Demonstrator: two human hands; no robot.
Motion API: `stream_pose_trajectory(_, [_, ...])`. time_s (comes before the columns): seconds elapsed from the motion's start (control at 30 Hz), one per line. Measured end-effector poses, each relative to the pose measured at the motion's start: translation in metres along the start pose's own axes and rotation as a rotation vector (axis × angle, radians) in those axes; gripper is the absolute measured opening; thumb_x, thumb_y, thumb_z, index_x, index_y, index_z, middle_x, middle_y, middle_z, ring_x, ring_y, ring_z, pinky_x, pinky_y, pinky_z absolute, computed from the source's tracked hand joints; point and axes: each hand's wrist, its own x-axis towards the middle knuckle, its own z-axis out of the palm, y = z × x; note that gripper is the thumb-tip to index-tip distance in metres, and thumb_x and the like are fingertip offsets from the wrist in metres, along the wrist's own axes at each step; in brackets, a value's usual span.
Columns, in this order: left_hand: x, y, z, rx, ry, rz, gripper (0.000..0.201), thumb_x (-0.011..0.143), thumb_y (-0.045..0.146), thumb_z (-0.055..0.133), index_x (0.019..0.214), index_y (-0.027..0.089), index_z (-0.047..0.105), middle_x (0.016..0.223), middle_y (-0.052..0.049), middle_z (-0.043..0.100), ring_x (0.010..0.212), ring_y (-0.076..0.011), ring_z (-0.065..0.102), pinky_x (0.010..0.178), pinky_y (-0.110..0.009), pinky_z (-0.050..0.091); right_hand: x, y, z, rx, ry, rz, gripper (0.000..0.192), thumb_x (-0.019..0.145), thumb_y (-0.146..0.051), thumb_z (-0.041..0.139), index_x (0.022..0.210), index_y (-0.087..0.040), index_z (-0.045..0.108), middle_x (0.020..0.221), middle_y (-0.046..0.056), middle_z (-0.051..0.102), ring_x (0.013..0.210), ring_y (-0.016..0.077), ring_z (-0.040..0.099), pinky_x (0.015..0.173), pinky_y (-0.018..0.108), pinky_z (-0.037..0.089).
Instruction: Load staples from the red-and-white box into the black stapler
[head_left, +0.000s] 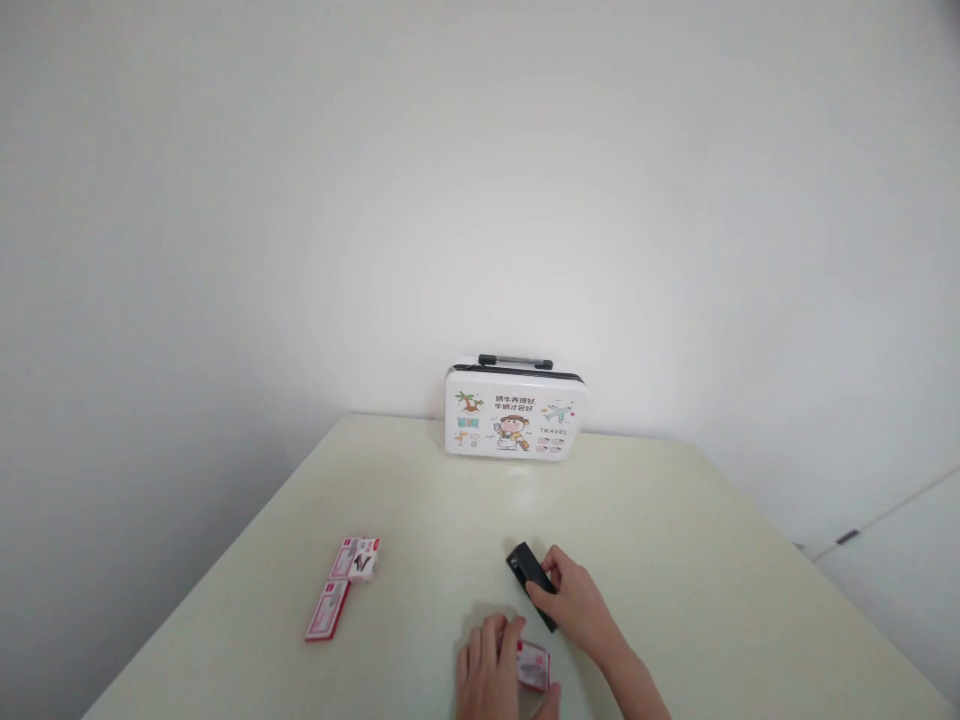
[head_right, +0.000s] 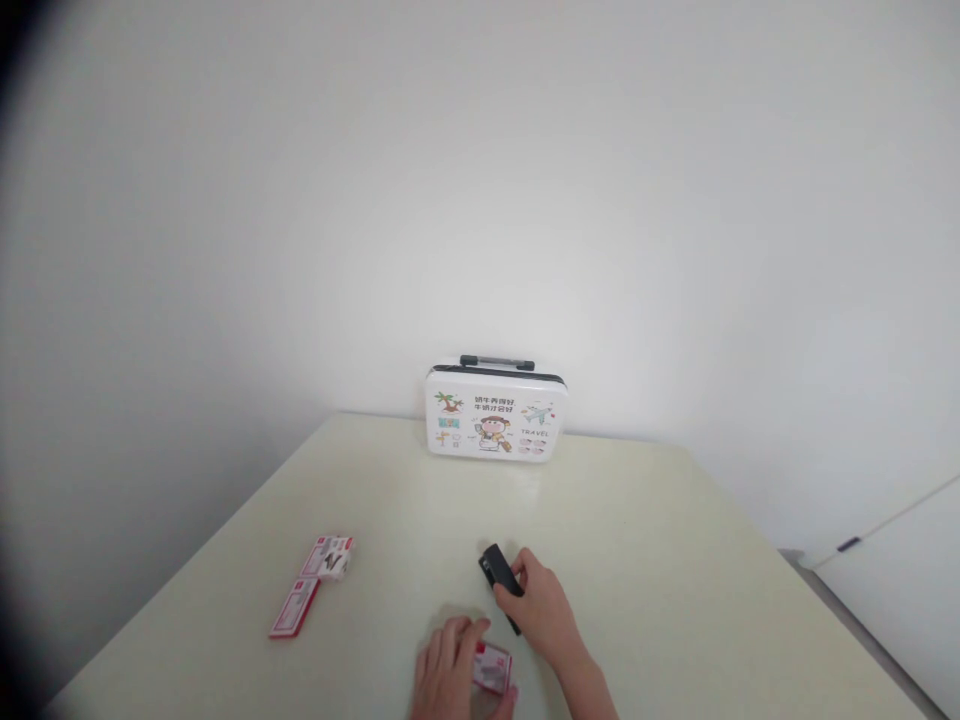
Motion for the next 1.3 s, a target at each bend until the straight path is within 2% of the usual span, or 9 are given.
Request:
stream_pose_trajectory(0.13, [0.001,-0.015,-0.002,0.047,-0.060,-0.047,0.044,0.080,0.054,0.070,0.118,0.032,0.069,0.114,-0.011,0.068,0.106,-0.0351,0.062,0.090,-0.047,0.047,-0.014,0.014,0.012,0.100,0.014,0.049,0.038,0.085,-0.053,0.061,0.103,-0.020,0.063,0.059,-0.009,0.040,0.057,0.0137,0.042,0.058,0.027,0.031])
stream_pose_trajectory(0.3, [0.009,-0.052,-0.063,-0.006,-0.109,-0.211,0.050,0.098,0.058,0.040,0.134,0.031,0.061,0.123,-0.010,0.067,0.101,-0.0285,0.069,0.088,-0.041,0.050,-0.049,0.027,0.027,0.401,0.071,0.166,0.066,0.080,-0.071,0.064,0.119,-0.017,0.061,0.057,-0.010,0.036,0.054,0.0147,0.039,0.053,0.028,0.032])
stream_pose_trajectory(0.37, [0.006,-0.065,-0.082,-0.060,-0.232,-0.179,0.059,0.092,0.054,0.052,0.148,0.035,0.047,0.124,-0.006,0.069,0.096,-0.0254,0.071,0.084,-0.035,0.051,-0.060,0.030,0.033,0.452,0.094,0.188,0.068,0.078,-0.071,0.067,0.119,-0.018,0.061,0.057,-0.010,0.035,0.054,0.0147,0.038,0.053,0.028,0.032])
stream_pose_trajectory(0.43, [0.004,-0.074,-0.094,-0.087,-0.352,-0.108,0.087,0.078,0.041,0.069,0.156,0.040,0.030,0.127,-0.002,0.070,0.098,-0.0246,0.071,0.085,-0.033,0.051,-0.066,0.031,0.037,0.457,0.108,0.195,0.069,0.077,-0.072,0.067,0.119,-0.017,0.062,0.057,-0.010,0.033,0.054,0.0148,0.038,0.053,0.029,0.032])
stream_pose_trajectory(0.5, [0.005,-0.077,-0.099,-0.094,-0.402,-0.041,0.099,0.068,0.028,0.074,0.155,0.044,0.030,0.132,0.001,0.067,0.108,-0.0253,0.069,0.093,-0.033,0.050,-0.068,0.031,0.039,0.443,0.110,0.196,0.070,0.077,-0.072,0.067,0.120,-0.017,0.061,0.058,-0.010,0.033,0.054,0.0151,0.039,0.054,0.029,0.032])
stream_pose_trajectory(0.63, [0.018,-0.067,-0.096,-0.105,-0.309,-0.006,0.075,0.062,0.030,0.081,0.132,0.040,0.056,0.132,0.001,0.063,0.120,-0.0263,0.061,0.099,-0.034,0.047,-0.067,0.026,0.041,0.413,0.049,0.172,0.065,0.081,-0.069,0.066,0.121,-0.018,0.060,0.059,-0.010,0.034,0.056,0.0150,0.038,0.056,0.029,0.031])
stream_pose_trajectory(0.8, [0.035,-0.046,-0.082,-0.093,-0.276,0.056,0.069,0.050,0.038,0.092,0.110,0.027,0.061,0.117,-0.002,0.062,0.109,-0.0270,0.058,0.094,-0.036,0.044,-0.065,0.012,0.056,0.443,0.028,0.173,0.066,0.081,-0.069,0.066,0.122,-0.018,0.058,0.058,-0.010,0.037,0.056,0.0144,0.039,0.054,0.028,0.031])
stream_pose_trajectory(0.97, [0.041,-0.042,-0.072,-0.099,-0.316,0.116,0.074,0.048,0.041,0.095,0.113,0.030,0.063,0.118,-0.002,0.061,0.111,-0.0288,0.054,0.095,-0.037,0.040,-0.060,-0.002,0.072,0.468,0.037,0.141,0.063,0.082,-0.068,0.067,0.120,-0.018,0.061,0.058,-0.009,0.040,0.057,0.0141,0.041,0.055,0.027,0.032])
stream_pose_trajectory(1.3, [0.037,-0.045,-0.065,-0.136,-0.329,0.132,0.081,0.046,0.054,0.096,0.115,0.029,0.062,0.121,-0.003,0.062,0.114,-0.0303,0.054,0.105,-0.044,0.033,-0.055,-0.002,0.073,0.522,-0.030,0.146,0.063,0.081,-0.067,0.069,0.120,-0.018,0.059,0.058,-0.009,0.040,0.056,0.0126,0.038,0.053,0.025,0.030])
